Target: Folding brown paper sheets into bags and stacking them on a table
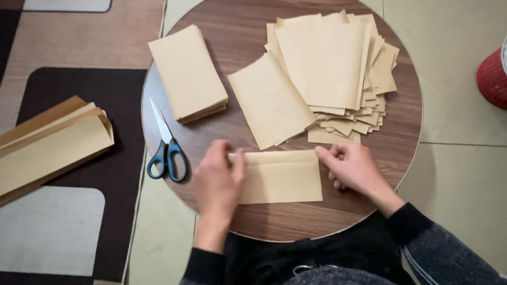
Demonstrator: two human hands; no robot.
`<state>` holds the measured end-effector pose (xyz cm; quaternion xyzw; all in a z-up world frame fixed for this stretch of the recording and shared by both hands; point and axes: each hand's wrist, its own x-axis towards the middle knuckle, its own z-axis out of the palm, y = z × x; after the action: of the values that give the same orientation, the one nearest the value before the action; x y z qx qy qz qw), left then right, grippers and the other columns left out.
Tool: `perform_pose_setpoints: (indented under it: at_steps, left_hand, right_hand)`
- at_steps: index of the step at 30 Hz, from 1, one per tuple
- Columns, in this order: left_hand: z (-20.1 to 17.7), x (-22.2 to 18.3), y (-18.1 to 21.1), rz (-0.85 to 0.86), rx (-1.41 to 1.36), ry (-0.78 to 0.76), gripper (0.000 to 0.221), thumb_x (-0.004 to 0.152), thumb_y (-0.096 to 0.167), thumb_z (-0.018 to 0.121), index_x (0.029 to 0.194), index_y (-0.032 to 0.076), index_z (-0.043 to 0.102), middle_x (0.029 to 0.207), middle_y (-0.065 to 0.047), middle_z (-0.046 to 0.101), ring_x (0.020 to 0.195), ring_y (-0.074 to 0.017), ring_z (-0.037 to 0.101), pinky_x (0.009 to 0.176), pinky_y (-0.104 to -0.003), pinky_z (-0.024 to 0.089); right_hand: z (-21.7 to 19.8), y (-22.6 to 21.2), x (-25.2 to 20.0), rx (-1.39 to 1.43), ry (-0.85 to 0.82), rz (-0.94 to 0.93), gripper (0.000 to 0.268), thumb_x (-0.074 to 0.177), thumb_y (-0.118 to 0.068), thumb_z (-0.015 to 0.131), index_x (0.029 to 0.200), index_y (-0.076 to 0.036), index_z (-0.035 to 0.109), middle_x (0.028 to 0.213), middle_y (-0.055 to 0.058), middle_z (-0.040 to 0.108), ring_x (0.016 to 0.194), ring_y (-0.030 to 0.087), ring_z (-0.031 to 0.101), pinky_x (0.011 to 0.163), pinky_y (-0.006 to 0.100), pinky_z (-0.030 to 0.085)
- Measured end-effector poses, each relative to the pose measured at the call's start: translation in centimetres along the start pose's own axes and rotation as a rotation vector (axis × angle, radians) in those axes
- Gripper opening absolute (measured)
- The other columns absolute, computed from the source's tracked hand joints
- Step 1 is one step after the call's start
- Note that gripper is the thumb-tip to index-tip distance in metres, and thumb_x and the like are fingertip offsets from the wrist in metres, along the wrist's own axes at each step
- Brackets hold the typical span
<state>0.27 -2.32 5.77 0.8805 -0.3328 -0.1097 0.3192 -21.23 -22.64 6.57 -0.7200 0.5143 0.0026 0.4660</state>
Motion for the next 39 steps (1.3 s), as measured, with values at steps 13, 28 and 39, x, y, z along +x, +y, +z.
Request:
perform_pose_setpoints:
  at_steps: [13, 28, 39]
  left_hand:
    - [12.3, 5.9, 2.5, 0.415, 0.377, -0.114, 0.082, 0.085, 0.036, 0.093, 0.156, 0.011, 0.060, 0.150, -0.019, 0.066, 0.146, -0.0419, 0.062, 0.113, -0.051, 0.057]
    - [4.5, 5.9, 8.7, 0.821, 0.407, 0.602, 0.012, 0.081, 0.008, 0.078, 0.093, 0.007, 0.079, 0.092, -0.016, 0.074, 0.109, -0.0424, 0.078, 0.108, -0.060, 0.062]
    - [8.0, 5.3, 5.5, 0.883, 0.292, 0.358, 0.019, 0.100, 0.016, 0.068, 0.114, 0.010, 0.080, 0.104, -0.008, 0.080, 0.111, -0.0301, 0.077, 0.114, -0.051, 0.058]
  right_hand:
    - [0.8, 1.6, 1.0, 0.487, 0.085, -0.185, 0.027, 0.111, -0.024, 0.075, 0.113, 0.003, 0.075, 0.068, 0.019, 0.075, 0.048, 0.023, 0.072, 0.040, 0.031, 0.058]
    - [0.1, -6.1, 4.0, -0.573, 0.556, -1.146, 0.069, 0.098, -0.005, 0.070, 0.165, -0.019, 0.062, 0.160, 0.007, 0.063, 0.150, 0.033, 0.056, 0.112, 0.045, 0.050]
    - [1.6, -0.7, 7.5, -0.815, 0.463, -1.032, 0.060, 0.082, -0.019, 0.077, 0.140, -0.031, 0.073, 0.130, -0.007, 0.079, 0.139, 0.019, 0.069, 0.122, 0.049, 0.046]
